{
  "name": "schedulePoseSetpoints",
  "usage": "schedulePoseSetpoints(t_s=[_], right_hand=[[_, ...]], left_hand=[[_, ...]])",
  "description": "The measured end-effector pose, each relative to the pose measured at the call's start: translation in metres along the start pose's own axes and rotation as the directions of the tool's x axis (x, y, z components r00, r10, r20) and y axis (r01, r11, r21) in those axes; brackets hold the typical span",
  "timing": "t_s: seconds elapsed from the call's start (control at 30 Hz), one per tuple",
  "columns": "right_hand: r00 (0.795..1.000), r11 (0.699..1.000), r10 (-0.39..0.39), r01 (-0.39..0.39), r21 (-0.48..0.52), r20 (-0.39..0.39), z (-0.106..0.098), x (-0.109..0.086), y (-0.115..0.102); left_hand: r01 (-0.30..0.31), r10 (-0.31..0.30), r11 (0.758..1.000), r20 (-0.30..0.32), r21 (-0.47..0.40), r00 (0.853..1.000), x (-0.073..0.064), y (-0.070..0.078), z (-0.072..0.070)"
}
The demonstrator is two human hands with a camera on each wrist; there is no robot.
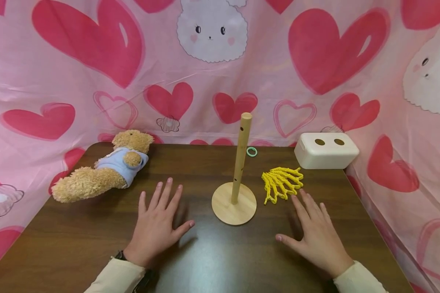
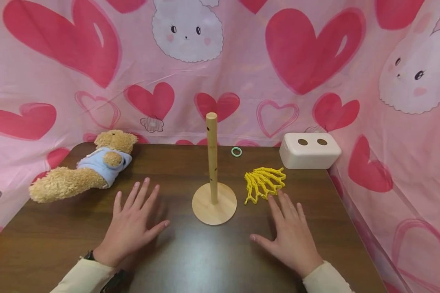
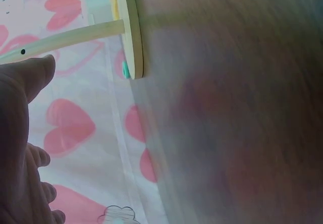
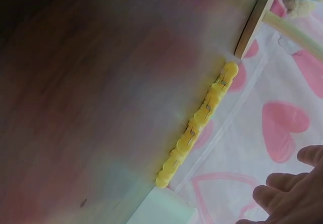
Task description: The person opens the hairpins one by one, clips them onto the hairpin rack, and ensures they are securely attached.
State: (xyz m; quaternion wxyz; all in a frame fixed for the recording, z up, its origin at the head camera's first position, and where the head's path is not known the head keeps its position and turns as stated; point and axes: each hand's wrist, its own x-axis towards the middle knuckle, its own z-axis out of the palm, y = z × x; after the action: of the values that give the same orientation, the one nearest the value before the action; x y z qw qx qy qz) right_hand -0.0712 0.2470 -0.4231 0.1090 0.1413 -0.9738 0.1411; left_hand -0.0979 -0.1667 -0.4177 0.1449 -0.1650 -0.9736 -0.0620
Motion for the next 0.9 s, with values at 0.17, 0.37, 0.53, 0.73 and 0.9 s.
schedulePoseSetpoints(t_s=[0.17,0.37,0.53,0.73,0.9], right_hand=[[0.999,0.997,0.05,-0.049,0.054,-0.018,0.0,0.003,-0.004],[0.987,0.968,0.149,-0.157,0.196,0.053,0.002,0.011,-0.006],[0.965,0.911,0.209,-0.252,0.327,0.16,0.008,0.018,-0.005],[0.947,0.861,0.23,-0.305,0.407,0.223,0.018,0.026,-0.002],[0.923,0.813,0.248,-0.363,0.455,0.294,0.021,0.033,-0.003]], left_hand=[[0.009,-0.009,0.999,-0.002,-0.032,1.0,-0.001,0.002,0.002],[0.04,-0.04,0.997,-0.008,-0.07,0.999,-0.001,0.003,0.008],[0.064,-0.063,0.991,0.011,-0.121,0.998,-0.001,0.006,0.013],[0.106,-0.096,0.982,0.07,-0.159,0.993,-0.002,0.009,0.023],[0.104,-0.093,0.973,0.065,-0.204,0.994,-0.002,0.011,0.028]])
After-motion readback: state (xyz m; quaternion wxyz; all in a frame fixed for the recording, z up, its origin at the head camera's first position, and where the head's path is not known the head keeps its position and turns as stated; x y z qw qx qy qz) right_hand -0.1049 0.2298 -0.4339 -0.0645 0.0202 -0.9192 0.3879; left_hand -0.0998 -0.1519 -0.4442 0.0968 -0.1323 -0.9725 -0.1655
